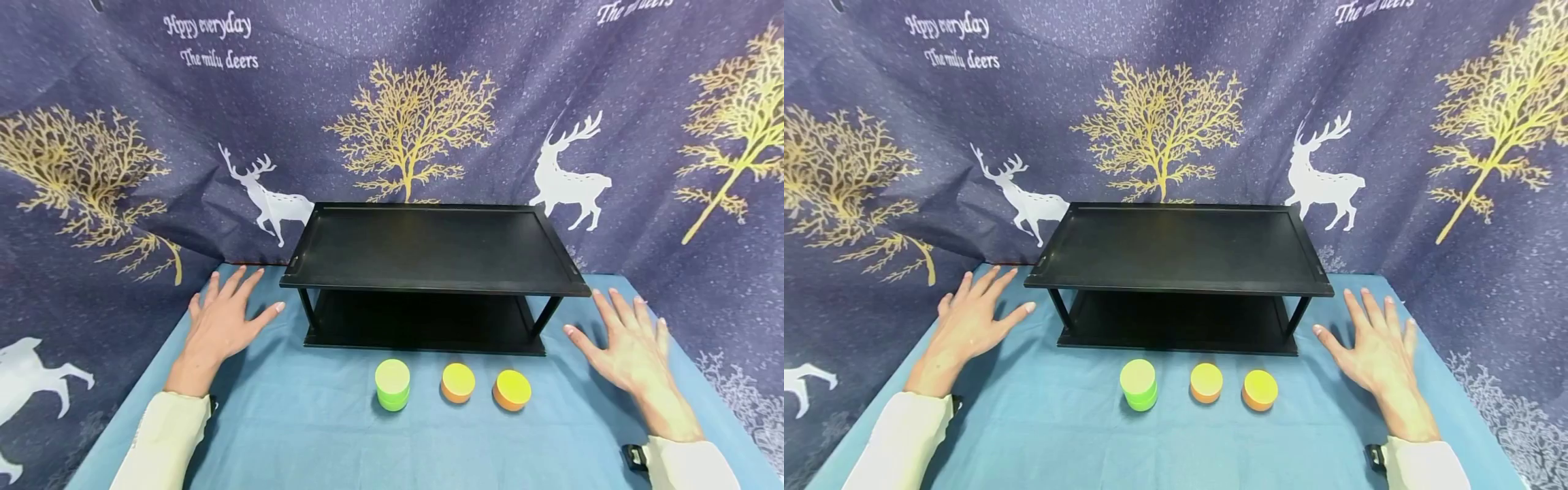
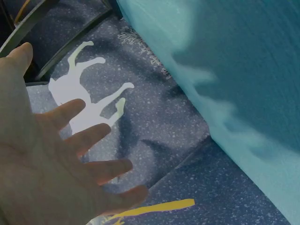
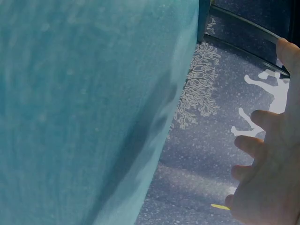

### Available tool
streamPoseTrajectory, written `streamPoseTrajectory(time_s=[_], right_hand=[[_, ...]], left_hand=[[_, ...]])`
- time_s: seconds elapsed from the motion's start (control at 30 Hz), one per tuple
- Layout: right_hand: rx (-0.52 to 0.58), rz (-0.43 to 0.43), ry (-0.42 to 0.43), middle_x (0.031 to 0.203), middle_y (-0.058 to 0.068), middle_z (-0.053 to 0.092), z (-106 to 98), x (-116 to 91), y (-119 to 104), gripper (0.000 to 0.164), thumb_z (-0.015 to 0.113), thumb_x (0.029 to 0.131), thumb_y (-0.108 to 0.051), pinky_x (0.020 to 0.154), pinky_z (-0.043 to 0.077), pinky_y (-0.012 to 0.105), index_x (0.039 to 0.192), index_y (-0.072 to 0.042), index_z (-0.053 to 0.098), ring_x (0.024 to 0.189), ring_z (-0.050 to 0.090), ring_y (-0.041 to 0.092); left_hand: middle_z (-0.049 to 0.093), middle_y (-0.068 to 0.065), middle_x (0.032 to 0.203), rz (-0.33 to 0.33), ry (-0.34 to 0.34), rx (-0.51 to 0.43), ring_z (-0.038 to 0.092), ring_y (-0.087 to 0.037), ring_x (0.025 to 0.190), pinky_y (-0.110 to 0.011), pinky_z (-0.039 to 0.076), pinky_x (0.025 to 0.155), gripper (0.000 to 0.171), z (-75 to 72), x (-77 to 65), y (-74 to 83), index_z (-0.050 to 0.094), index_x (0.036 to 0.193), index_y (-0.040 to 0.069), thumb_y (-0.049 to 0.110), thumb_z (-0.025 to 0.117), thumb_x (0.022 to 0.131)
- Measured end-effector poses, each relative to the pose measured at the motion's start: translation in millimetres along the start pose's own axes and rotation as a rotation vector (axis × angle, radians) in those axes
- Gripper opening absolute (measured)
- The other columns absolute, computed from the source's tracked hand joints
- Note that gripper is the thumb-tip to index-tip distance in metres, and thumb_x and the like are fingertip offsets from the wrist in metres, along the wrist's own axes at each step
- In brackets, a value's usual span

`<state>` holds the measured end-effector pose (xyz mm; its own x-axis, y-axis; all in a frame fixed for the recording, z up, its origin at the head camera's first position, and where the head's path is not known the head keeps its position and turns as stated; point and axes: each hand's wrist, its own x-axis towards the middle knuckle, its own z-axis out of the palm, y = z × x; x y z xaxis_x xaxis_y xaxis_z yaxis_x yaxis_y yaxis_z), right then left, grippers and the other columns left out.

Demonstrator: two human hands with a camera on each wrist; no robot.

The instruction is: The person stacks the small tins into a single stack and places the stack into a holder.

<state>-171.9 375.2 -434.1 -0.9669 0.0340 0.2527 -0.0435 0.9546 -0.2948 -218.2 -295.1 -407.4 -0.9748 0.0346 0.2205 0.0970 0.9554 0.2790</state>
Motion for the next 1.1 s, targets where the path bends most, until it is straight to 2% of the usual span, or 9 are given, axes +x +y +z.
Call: streamPoseTrajectory(time_s=[0.17, 0.4, 0.63, 0.9, 1.1], right_hand=[[0.016, -0.015, 0.009, 0.171, 0.027, 0.02, 0.7, 0.1, 0.2, 0.095, 0.06, 0.101, -0.063, 0.119, -0.013, 0.076, 0.171, -0.015, 0.018, 0.16, -0.006, 0.052], [0.042, -0.059, 0.068, 0.165, 0.03, 0.032, 1.2, 1.8, -0.7, 0.092, 0.067, 0.099, -0.057, 0.122, -0.007, 0.075, 0.166, -0.007, 0.03, 0.158, 0.009, 0.053], [0.054, -0.088, 0.106, 0.16, 0.032, 0.038, 0.7, 3.0, -0.5, 0.089, 0.071, 0.097, -0.053, 0.123, -0.002, 0.076, 0.162, -0.003, 0.037, 0.155, 0.017, 0.056], [0.076, -0.139, 0.171, 0.152, 0.035, 0.046, 1.7, 3.9, -0.3, 0.083, 0.076, 0.094, -0.046, 0.12, 0.014, 0.076, 0.154, 0.003, 0.047, 0.146, 0.031, 0.062], [0.081, -0.187, 0.206, 0.144, 0.035, 0.052, 3.8, 5.2, -0.6, 0.078, 0.078, 0.093, -0.041, 0.112, 0.03, 0.074, 0.15, 0.004, 0.051, 0.133, 0.044, 0.06]], left_hand=[[0.028, -0.021, 0.171, 0.017, 0.03, -0.003, 0.01, -0.063, 0.154, -0.085, 0.012, 0.11, 0.092, -0.5, 0.1, -0.3, 0.037, 0.166, 0.019, 0.077, 0.055, 0.097], [0.034, -0.023, 0.168, 0.043, 0.055, -0.029, 0.017, -0.063, 0.152, -0.084, 0.016, 0.11, 0.088, -0.5, 1.0, 1.0, 0.044, 0.162, 0.016, 0.072, 0.061, 0.097], [0.045, -0.025, 0.161, 0.102, 0.103, -0.055, 0.026, -0.062, 0.15, -0.083, 0.02, 0.108, 0.081, 0.0, 1.9, 3.2, 0.052, 0.156, 0.01, 0.064, 0.067, 0.097], [0.052, -0.025, 0.154, 0.139, 0.138, -0.066, 0.037, -0.058, 0.145, -0.081, 0.027, 0.105, 0.076, -1.1, 1.1, 5.2, 0.056, 0.151, 0.008, 0.06, 0.07, 0.097], [0.062, -0.024, 0.143, 0.216, 0.211, -0.088, 0.049, -0.051, 0.139, -0.072, 0.038, 0.11, 0.066, -1.9, 0.8, 4.5, 0.063, 0.143, 0.003, 0.048, 0.076, 0.096]])
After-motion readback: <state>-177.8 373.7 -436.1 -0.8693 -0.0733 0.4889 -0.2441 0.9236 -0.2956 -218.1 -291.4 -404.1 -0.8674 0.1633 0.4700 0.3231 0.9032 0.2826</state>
